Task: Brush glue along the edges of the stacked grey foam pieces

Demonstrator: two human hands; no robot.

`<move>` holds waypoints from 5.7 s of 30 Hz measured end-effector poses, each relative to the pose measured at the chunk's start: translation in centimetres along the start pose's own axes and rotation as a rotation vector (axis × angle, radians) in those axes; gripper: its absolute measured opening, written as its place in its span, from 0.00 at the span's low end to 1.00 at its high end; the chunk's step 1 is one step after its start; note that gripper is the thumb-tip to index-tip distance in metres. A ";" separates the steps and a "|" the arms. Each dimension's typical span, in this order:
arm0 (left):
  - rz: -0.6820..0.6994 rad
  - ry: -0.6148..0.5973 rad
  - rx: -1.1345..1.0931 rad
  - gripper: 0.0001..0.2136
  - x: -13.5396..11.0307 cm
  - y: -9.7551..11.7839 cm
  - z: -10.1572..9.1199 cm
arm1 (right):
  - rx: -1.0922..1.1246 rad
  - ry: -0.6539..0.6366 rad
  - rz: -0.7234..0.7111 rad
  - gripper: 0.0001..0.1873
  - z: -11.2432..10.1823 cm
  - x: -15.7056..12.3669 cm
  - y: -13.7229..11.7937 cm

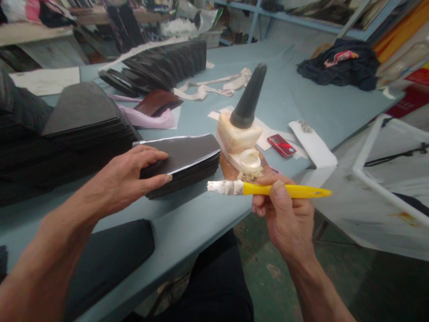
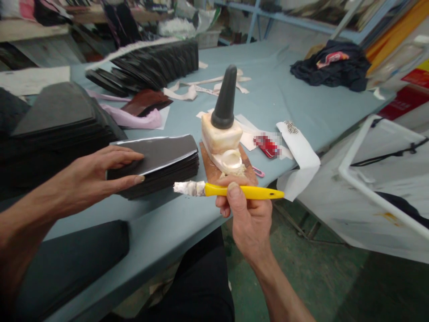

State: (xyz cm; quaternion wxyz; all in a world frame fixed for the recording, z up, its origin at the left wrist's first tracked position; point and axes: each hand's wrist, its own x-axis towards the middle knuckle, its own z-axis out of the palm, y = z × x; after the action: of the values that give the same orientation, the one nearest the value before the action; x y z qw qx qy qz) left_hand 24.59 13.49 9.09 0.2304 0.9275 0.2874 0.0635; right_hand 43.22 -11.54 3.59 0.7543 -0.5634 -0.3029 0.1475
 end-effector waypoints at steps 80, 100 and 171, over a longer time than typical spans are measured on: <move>-0.048 0.445 0.385 0.17 -1.3 4.0 5.9 | -0.832 -0.482 -0.656 0.17 12.1 14.6 -1.4; -0.103 0.430 0.341 0.17 -0.9 4.6 5.8 | -0.917 -0.493 -0.644 0.17 12.7 13.6 -1.4; -0.242 0.005 -0.490 0.30 1.7 0.4 -1.0 | -0.341 -0.076 -0.399 0.18 7.5 4.4 -3.6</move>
State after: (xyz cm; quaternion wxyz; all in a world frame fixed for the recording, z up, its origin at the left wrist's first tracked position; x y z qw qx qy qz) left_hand 25.94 14.56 10.09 0.4533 0.8029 0.3725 0.1054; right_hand 41.53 -4.51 9.59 0.6509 -0.6055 -0.4565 -0.0361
